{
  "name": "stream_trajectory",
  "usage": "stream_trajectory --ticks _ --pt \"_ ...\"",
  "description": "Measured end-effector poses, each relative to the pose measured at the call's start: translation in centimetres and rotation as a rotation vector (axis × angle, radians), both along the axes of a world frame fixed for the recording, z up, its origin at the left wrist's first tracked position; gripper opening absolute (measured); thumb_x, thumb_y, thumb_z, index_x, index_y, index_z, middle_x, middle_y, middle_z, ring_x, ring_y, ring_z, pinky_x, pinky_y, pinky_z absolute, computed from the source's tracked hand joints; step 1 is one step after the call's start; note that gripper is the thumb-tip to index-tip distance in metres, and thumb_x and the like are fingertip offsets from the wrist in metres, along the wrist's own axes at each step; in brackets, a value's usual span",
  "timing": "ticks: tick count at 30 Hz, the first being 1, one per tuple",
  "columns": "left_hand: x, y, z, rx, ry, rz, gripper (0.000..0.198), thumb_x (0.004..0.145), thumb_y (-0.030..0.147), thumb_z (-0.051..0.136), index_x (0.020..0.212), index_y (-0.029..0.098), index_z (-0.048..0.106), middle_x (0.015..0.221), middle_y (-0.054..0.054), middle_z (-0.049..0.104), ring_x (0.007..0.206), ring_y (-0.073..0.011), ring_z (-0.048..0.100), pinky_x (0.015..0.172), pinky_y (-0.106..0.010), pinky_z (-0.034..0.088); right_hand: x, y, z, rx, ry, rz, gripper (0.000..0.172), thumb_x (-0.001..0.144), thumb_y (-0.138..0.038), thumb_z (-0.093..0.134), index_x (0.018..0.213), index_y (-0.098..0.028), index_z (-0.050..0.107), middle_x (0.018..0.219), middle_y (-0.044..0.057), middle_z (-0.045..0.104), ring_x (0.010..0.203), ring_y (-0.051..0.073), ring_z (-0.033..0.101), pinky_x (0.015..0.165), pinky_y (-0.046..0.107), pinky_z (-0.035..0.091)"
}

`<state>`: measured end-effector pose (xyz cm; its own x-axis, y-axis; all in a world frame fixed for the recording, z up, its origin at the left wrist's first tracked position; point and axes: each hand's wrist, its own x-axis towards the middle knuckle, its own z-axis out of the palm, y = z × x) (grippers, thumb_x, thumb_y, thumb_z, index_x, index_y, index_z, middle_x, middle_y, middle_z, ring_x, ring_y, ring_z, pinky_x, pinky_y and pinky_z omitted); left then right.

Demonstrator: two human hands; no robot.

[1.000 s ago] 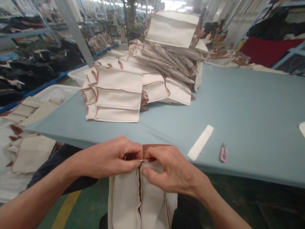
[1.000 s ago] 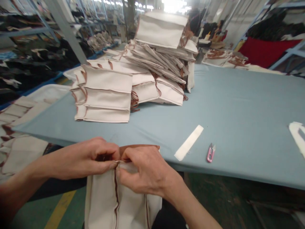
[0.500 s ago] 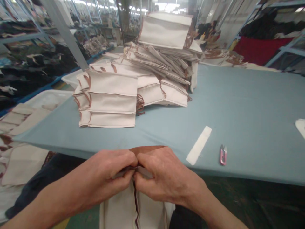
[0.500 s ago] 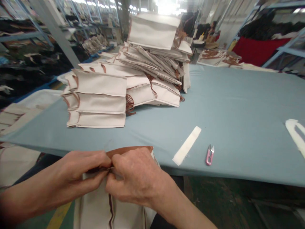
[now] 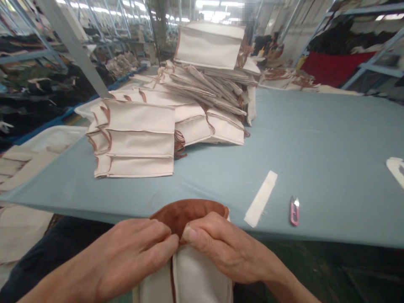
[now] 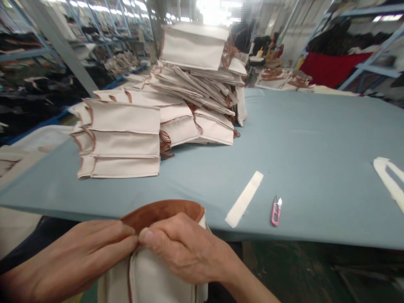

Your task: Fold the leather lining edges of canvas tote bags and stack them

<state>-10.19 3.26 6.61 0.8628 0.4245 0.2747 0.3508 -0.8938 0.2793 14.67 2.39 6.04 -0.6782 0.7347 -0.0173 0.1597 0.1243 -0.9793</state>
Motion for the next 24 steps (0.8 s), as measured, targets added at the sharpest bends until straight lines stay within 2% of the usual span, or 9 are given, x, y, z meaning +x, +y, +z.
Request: stream_trajectory --ticks 2,4,8,10,13,16,20,22,24 --pt "0.1 0.1 0.1 -0.006 0.001 -0.019 0.041 0.107 0.001 0.025 0.111 0.023 0.059 0.082 0.003 0.067 0.070 -0.0128 0.063 0.067 -0.022 0.046 0.3 0.0 -0.2 -0.049 0.048 0.026 0.044 0.107 -0.039 0.045 0.068 -0.022 0.039 0.065 -0.007 0.035 0.061 0.010 0.034 0.055 0.024 0.029" --pt "0.1 0.1 0.0 -0.018 0.001 -0.017 0.042 0.107 0.001 0.025 0.113 0.023 0.060 0.084 0.001 0.069 0.072 -0.0136 0.065 0.069 -0.022 0.048 0.4 0.0 -0.4 -0.023 0.027 0.030 0.040 0.106 -0.035 0.049 0.069 -0.022 0.041 0.064 -0.007 0.038 0.060 0.010 0.037 0.055 0.024 0.030" --pt "0.1 0.2 -0.4 -0.003 -0.021 -0.003 0.035 0.106 0.008 0.036 0.118 0.027 0.062 0.089 0.001 0.072 0.076 -0.0152 0.065 0.076 -0.019 0.053 -0.1 -0.1 -0.1 0.339 -0.299 -0.026 0.033 0.105 -0.022 0.046 0.073 -0.021 0.048 0.071 -0.002 0.060 0.066 0.013 0.053 0.064 0.029 0.034" --pt "0.2 0.1 -0.4 0.027 -0.030 0.009 0.030 0.106 0.011 0.041 0.119 0.028 0.062 0.089 0.001 0.072 0.075 -0.0159 0.065 0.076 -0.019 0.054 -0.7 0.0 0.1 0.531 -0.520 -0.004 0.021 0.098 -0.016 0.053 0.078 -0.021 0.057 0.080 0.004 0.070 0.068 0.017 0.058 0.062 0.031 0.032" --pt "0.3 -0.2 -0.3 0.048 -0.054 0.064 0.025 0.108 0.015 0.041 0.112 0.027 0.063 0.088 0.000 0.071 0.074 -0.0164 0.063 0.073 -0.020 0.053 -1.6 0.2 0.5 0.637 -0.704 0.009 0.011 0.082 -0.010 0.061 0.078 -0.020 0.062 0.079 0.007 0.076 0.062 0.019 0.061 0.056 0.034 0.026" --pt "0.1 -0.4 -0.3 0.077 -0.050 0.079 0.022 0.109 0.018 0.044 0.107 0.027 0.064 0.089 -0.001 0.071 0.075 -0.0174 0.062 0.074 -0.023 0.051 -1.7 -0.4 0.9 0.549 -0.581 -0.100 0.019 0.083 -0.009 0.060 0.069 -0.021 0.057 0.071 0.002 0.074 0.059 0.016 0.061 0.056 0.032 0.030" --pt "-0.3 -0.5 -0.9 0.089 0.054 0.049 0.009 0.105 0.024 0.058 0.104 0.028 0.065 0.084 0.000 0.068 0.071 -0.0176 0.059 0.069 -0.024 0.049 -0.9 -1.8 0.7 0.347 -0.335 -0.292 0.018 0.092 -0.014 0.057 0.077 -0.022 0.062 0.081 0.002 0.075 0.075 0.016 0.068 0.069 0.025 0.044" --pt "-0.5 -0.6 -1.3 0.095 0.079 0.050 0.005 0.103 0.025 0.061 0.102 0.028 0.065 0.082 0.000 0.066 0.070 -0.0177 0.058 0.067 -0.025 0.047 -0.4 -2.3 0.1 0.208 -0.280 -0.304 0.014 0.095 -0.021 0.058 0.084 -0.024 0.066 0.087 0.001 0.074 0.080 0.017 0.067 0.072 0.025 0.045" --pt "-0.5 -0.8 -1.6 0.097 0.073 0.061 0.005 0.102 0.023 0.062 0.100 0.028 0.064 0.081 0.000 0.065 0.068 -0.0171 0.058 0.064 -0.025 0.046 -0.2 -2.4 -0.8 0.069 -0.221 -0.283 0.017 0.099 -0.033 0.058 0.089 -0.025 0.068 0.092 0.001 0.072 0.085 0.018 0.064 0.073 0.026 0.045"
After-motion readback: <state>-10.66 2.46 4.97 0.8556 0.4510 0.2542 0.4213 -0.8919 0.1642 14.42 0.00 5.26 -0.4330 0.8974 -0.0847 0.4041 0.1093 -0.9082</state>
